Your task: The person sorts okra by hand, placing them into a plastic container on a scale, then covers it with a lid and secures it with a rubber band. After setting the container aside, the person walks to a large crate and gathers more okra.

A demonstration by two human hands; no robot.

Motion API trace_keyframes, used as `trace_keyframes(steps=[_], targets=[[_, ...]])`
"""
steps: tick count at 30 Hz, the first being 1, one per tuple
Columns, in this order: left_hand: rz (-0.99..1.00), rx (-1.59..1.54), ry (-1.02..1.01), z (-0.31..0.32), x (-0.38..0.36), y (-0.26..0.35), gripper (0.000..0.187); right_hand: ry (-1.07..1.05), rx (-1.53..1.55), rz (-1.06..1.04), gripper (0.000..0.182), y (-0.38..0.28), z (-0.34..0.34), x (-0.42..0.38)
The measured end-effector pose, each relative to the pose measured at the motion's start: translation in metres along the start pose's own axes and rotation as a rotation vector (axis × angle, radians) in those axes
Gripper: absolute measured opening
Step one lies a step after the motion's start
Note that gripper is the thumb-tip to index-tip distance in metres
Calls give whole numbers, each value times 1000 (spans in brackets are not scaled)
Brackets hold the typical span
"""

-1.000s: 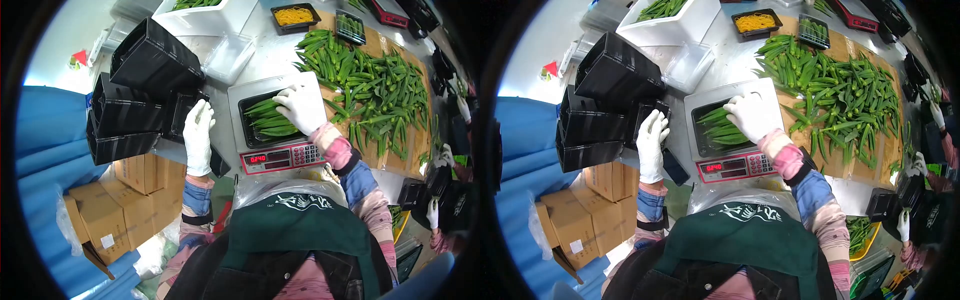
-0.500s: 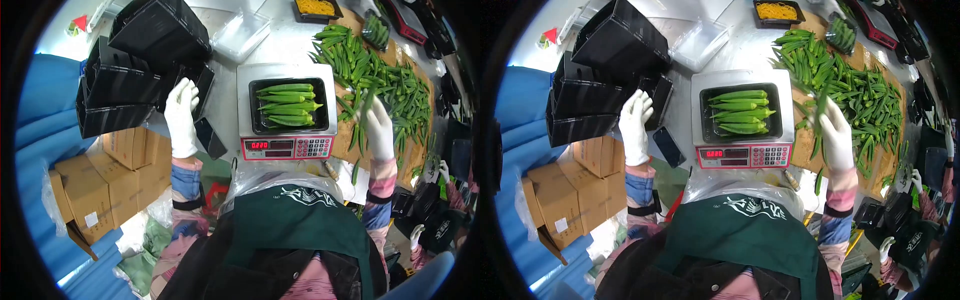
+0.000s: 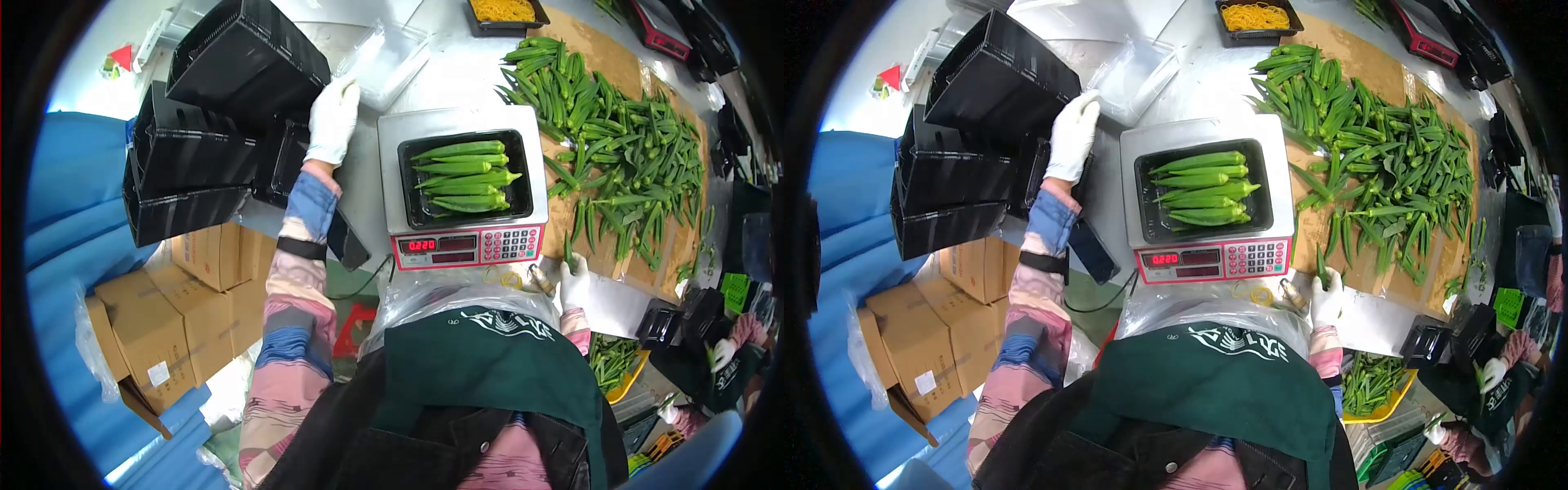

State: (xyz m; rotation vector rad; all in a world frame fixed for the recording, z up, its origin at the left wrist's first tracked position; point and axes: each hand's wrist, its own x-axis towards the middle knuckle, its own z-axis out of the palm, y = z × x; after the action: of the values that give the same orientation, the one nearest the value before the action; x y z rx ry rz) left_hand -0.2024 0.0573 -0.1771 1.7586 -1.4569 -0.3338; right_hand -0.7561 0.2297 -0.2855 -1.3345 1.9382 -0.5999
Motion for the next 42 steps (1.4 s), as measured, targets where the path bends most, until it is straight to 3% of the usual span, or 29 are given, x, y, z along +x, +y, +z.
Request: trace_keyframes(steps=[2, 5, 7, 9, 12, 19, 22, 25, 28, 32, 36, 39, 40, 42], targets=[[22, 143, -36, 20, 13, -10, 31, 96, -163, 6, 27, 21, 0, -1], [-31, 339, -105, 55, 31, -36, 32, 148, -375, -145, 27, 30, -2, -3], [-39, 574, -150, 56, 36, -15, 33, 98, -375, -89, 26, 1, -9, -9], [-10, 622, -82, 65, 43, -24, 36, 74, -385, -64, 26, -10, -14, -13], [-111, 516, -168, 67, 53, -34, 36, 92, -370, -109, 27, 17, -9, -12], [1, 778, -243, 79, 61, -33, 38, 100, -402, -177, 29, 32, -8, -11], [-62, 847, -227, 80, 58, -30, 37, 129, -380, -165, 29, 39, -4, -12], [-18, 709, -143, 73, 56, -35, 34, 101, -345, -110, 29, 37, -5, -13], [235, 985, -230, 80, 60, -59, 30, 66, -363, -55, 30, 30, -8, -9], [309, 798, -169, 86, 65, -75, 37, 52, -280, -50, 29, 35, -8, -8], [135, 293, -212, 72, 71, -64, 39, 56, -268, -11, 28, 52, -3, -7], [-159, 103, -469, 53, 82, -49, 47, 118, -311, -150, 26, 54, 0, -8], [-97, 111, -454, 58, 83, -60, 55, 138, -339, -192, 25, 48, -3, -9], [62, 124, -326, 70, 81, -86, 53, 134, -354, -175, 24, 39, -6, -10]])
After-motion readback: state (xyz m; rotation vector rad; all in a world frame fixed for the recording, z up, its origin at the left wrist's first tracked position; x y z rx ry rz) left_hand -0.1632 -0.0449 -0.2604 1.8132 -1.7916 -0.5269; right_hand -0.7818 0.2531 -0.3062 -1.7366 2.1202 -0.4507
